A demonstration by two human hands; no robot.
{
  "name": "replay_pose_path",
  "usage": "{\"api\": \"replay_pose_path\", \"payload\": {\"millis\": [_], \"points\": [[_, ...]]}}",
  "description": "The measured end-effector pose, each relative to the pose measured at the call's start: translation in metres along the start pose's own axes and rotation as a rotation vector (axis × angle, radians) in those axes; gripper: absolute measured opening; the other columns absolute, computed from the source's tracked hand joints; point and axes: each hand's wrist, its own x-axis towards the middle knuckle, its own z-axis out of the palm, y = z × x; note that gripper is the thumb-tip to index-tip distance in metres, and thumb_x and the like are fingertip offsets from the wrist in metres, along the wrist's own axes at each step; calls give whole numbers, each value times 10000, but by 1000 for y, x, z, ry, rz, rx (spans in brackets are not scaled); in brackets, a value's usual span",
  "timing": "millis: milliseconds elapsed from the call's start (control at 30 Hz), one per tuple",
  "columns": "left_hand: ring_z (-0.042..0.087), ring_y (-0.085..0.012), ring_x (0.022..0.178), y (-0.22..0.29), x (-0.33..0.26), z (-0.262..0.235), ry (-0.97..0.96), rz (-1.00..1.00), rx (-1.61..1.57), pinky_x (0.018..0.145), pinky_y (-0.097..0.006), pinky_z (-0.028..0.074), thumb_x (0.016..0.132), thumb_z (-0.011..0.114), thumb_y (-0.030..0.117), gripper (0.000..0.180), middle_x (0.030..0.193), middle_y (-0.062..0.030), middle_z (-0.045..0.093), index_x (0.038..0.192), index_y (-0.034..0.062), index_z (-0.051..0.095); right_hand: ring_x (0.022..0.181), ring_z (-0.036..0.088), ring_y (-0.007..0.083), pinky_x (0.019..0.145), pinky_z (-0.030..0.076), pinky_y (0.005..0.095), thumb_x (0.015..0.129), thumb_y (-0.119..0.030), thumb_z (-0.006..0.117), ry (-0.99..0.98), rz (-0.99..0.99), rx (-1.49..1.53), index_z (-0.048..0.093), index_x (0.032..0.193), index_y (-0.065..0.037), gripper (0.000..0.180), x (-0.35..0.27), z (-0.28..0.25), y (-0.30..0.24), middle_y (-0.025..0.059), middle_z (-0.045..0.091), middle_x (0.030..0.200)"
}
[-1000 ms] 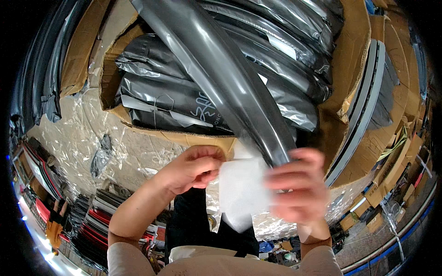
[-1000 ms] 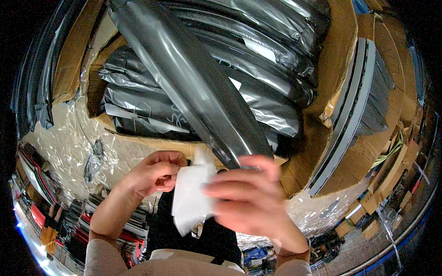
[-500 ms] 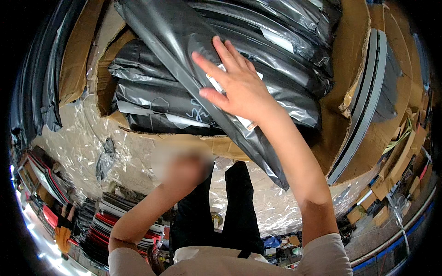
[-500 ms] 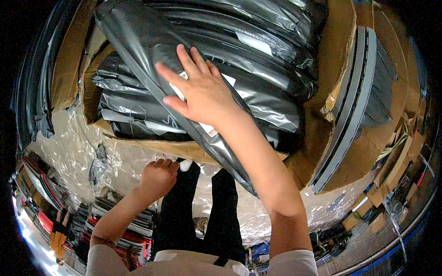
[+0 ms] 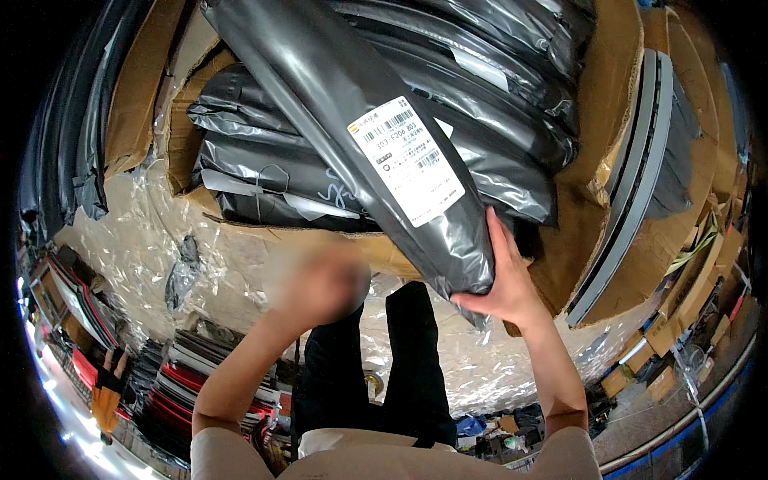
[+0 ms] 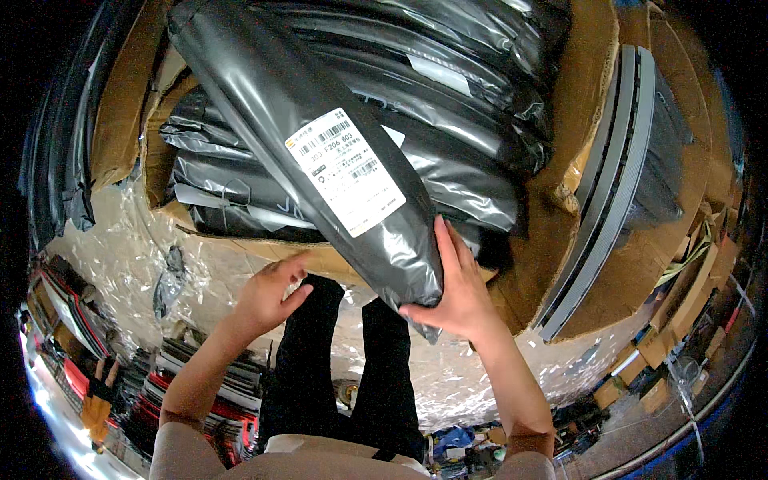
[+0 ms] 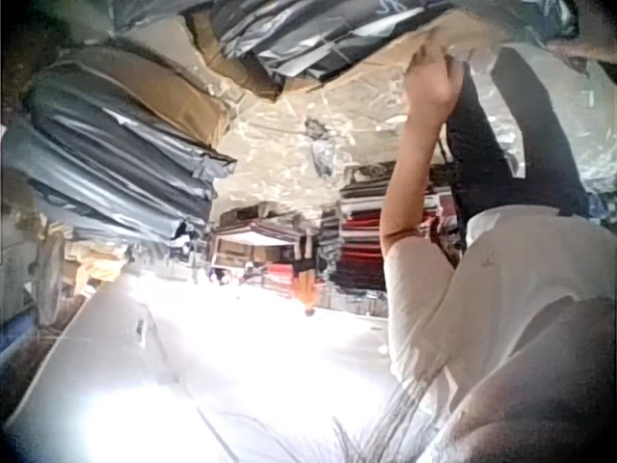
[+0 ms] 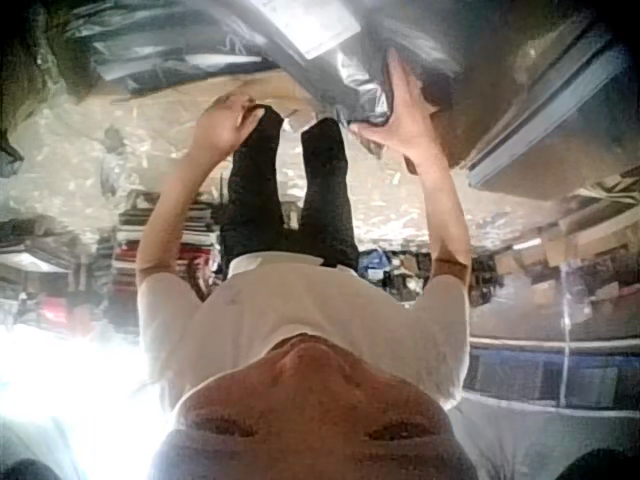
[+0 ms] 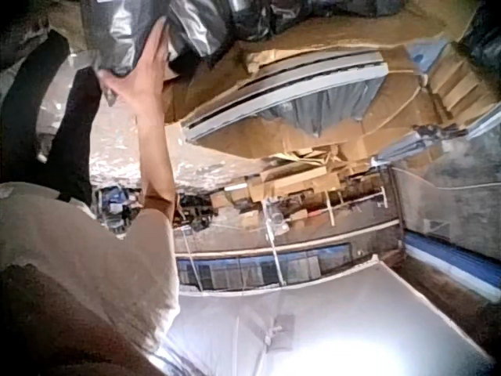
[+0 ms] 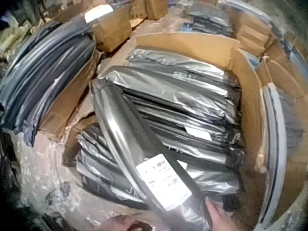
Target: The person labels a grey package, walks to a pallet to retrieve several long wooden objects, and places the objects into grey plastic sleeves by hand at a workstation.
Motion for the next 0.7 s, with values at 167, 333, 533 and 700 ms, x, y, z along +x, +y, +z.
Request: {"api": "replay_pose_path", "payload": {"millis": [167, 333, 533, 700], "points": [[479, -206, 1052, 24, 34, -15, 268, -283, -947, 897, -355, 386, 820, 583, 337, 664, 1148, -106, 495, 1316, 23, 271, 1096, 383, 400, 960, 285, 458, 525, -282, 758, 30, 29, -26, 169, 1372, -129, 1043, -20, -7, -23, 231, 363, 1215], [527, -270, 1053, 70, 76, -56, 304, -254, -1803, 904, -408, 412, 828, 430, 561, 700, 1164, -162, 526, 1223, -16, 406, 1035, 386, 345, 862, 300, 425, 511, -272, 750, 239, -148, -203, 322, 1307, -92, 922, -110, -26, -85, 191, 399, 1128], [514, -273, 1067, 51, 12, 26, 149, -212, -1353, 925, -398, 391, 799, 509, 511, 653, 1176, -155, 522, 1201, 1, 445, 1055, 383, 333, 846, 271, 429, 474, -285, 764, 391, -16, -127, 403, 1244, -79, 875, -266, -14, -92, 185, 397, 1141], [507, -72, 714, 192, -25, 12, -129, -171, -1738, 634, -207, 420, 846, 554, 148, 67, 785, 28, 538, 869, 93, 585, 1081, 398, 329, 895, 254, 435, 444, -279, 773, 734, 139, 38, 405, 1238, -74, 898, -392, 66, -85, 182, 401, 1196]]}}
